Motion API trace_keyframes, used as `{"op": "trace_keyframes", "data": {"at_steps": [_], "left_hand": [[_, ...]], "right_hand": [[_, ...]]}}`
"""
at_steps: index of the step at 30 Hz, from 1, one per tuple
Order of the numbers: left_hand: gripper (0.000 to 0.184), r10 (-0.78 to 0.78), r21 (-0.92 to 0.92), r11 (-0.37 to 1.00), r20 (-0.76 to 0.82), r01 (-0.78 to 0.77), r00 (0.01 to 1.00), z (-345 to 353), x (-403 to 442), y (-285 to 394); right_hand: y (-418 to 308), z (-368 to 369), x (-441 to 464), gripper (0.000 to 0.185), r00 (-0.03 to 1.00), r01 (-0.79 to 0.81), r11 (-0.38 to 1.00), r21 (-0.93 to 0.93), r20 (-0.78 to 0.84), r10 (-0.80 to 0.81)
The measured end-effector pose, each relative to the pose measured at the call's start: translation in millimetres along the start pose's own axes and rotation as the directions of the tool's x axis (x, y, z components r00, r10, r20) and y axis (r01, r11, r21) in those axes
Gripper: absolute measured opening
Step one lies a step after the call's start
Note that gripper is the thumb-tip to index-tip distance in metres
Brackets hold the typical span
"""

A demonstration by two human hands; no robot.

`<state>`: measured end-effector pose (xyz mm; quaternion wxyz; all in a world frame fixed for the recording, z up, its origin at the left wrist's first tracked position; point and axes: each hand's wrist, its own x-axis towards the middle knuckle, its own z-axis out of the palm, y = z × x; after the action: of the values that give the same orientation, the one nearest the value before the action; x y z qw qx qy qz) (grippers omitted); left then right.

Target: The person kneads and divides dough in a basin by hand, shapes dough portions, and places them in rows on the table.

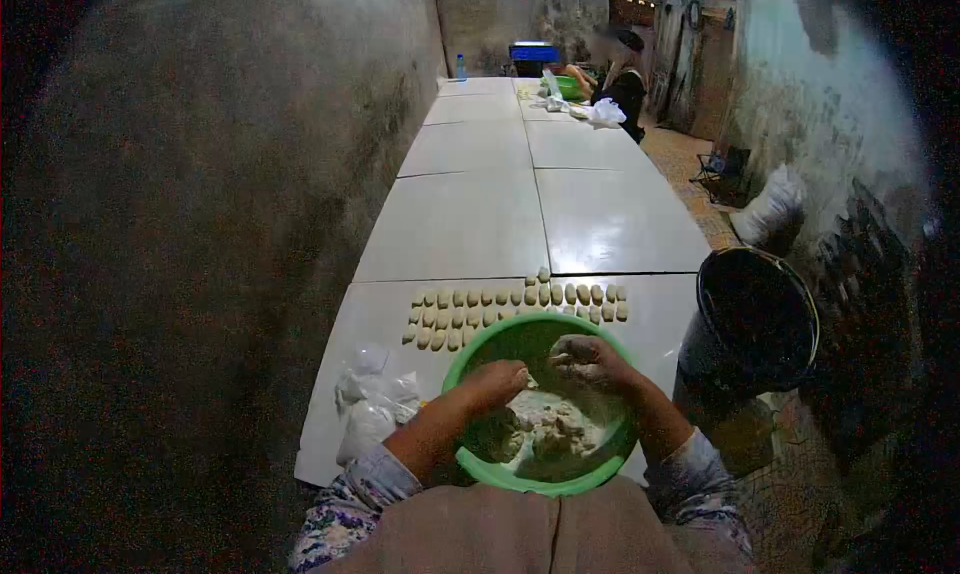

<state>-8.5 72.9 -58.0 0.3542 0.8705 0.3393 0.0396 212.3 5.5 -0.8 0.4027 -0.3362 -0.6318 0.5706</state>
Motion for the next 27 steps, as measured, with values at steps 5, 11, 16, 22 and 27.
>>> {"op": "trace_keyframes", "data": {"at_steps": [5,11,16,22,27], "left_hand": [[0.045,0.103,0.000,0.995,0.028,-0.103,0.994,5,-12,18],[0.034,0.194,-0.324,0.926,-0.032,-0.193,0.981,11,-13,15],[0.022,0.315,-0.149,0.930,-0.152,-0.337,0.937,4,-15,21],[0.025,0.097,-0.158,0.976,-0.287,-0.147,0.953,-5,-19,31],[0.027,0.094,-0.118,0.984,-0.271,-0.130,0.958,-9,-20,35]], "right_hand": [[-3,5,0,0.033,0.994,0.112,0.987,-0.112,0.009,-0.112],[16,-7,0,0.033,0.998,-0.051,0.975,-0.217,0.035,0.060],[20,2,-3,0.031,0.985,-0.012,0.961,-0.276,-0.171,-0.037],[30,-10,6,0.058,0.928,-0.345,0.695,-0.631,-0.341,0.151],[10,6,-3,0.036,0.963,-0.046,0.827,-0.560,-0.244,-0.111]]}}
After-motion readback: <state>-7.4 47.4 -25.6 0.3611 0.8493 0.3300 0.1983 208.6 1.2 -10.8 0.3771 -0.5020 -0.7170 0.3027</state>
